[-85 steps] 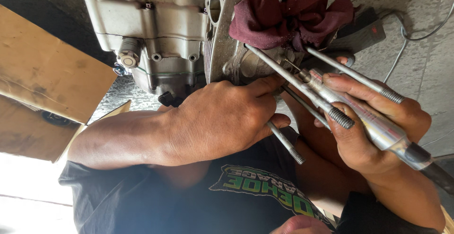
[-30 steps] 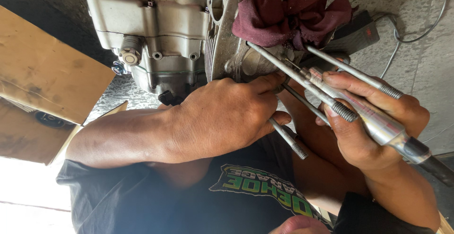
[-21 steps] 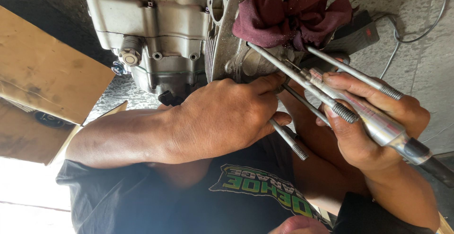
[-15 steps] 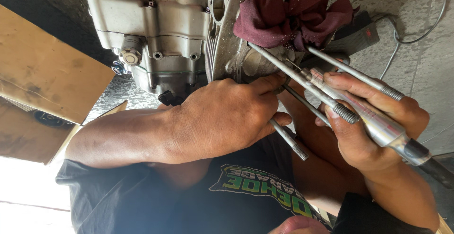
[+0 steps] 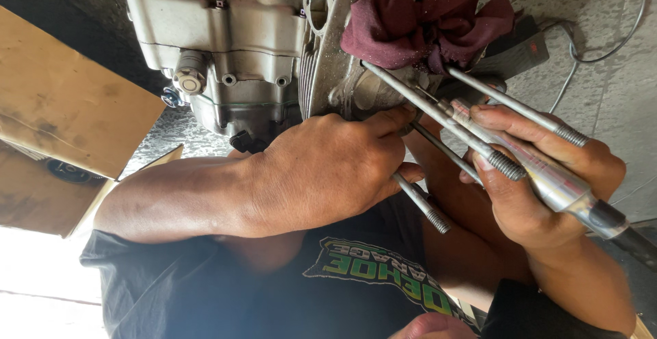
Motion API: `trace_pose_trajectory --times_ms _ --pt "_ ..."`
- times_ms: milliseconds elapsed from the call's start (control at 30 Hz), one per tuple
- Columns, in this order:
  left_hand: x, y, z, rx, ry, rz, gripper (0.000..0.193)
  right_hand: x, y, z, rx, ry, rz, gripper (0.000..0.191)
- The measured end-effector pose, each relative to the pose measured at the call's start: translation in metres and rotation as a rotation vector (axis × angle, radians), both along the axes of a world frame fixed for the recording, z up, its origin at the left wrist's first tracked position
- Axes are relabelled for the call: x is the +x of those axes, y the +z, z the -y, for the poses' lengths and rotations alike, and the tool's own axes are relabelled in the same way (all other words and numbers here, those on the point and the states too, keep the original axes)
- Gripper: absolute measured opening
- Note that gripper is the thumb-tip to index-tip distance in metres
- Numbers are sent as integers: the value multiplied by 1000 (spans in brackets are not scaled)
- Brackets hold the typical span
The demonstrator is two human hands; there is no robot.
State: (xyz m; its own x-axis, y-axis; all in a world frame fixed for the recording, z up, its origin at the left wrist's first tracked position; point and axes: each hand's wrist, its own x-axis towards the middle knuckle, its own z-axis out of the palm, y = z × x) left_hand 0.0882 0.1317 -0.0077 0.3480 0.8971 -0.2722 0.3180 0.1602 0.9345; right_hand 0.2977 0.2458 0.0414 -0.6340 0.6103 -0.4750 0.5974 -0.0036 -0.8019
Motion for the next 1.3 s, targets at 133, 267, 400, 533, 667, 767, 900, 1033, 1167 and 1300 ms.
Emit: trace_pose_trajectory --times_ms 133,267,400,533,667,767,900,1033,1167,1300 --pt "0 -1 0 -5 -15 -4 43 1 -2 -1 41 29 -31 33" --pt "0 0 0 11 6 -7 42 2 -3 0 59 26 -58 32" --pt "0 0 0 7 -6 -18 44 2 -2 -1 48 34 -8 32" --pt "0 0 -1 -7 -7 -4 42 2 0 -1 28 28 23 32" --pt "-1 1 -1 -2 1 -5 43 2 -3 -2 39 37 4 31" --pt "0 0 -2 -19 -27 -13 45 2 -6 -2 42 37 -44 33" --pt "0 0 -1 -23 -23 -14 44 3 -6 -1 69 52 -53 34" --pt "0 0 0 -18 -3 1 43 5 -1 1 35 27 21 36" --pt "0 0 0 -28 -22 -2 44 6 -2 -1 61 60 -4 34" --pt "-1 0 -1 -17 -21 -5 44 6 -6 0 83 58 -53 32"
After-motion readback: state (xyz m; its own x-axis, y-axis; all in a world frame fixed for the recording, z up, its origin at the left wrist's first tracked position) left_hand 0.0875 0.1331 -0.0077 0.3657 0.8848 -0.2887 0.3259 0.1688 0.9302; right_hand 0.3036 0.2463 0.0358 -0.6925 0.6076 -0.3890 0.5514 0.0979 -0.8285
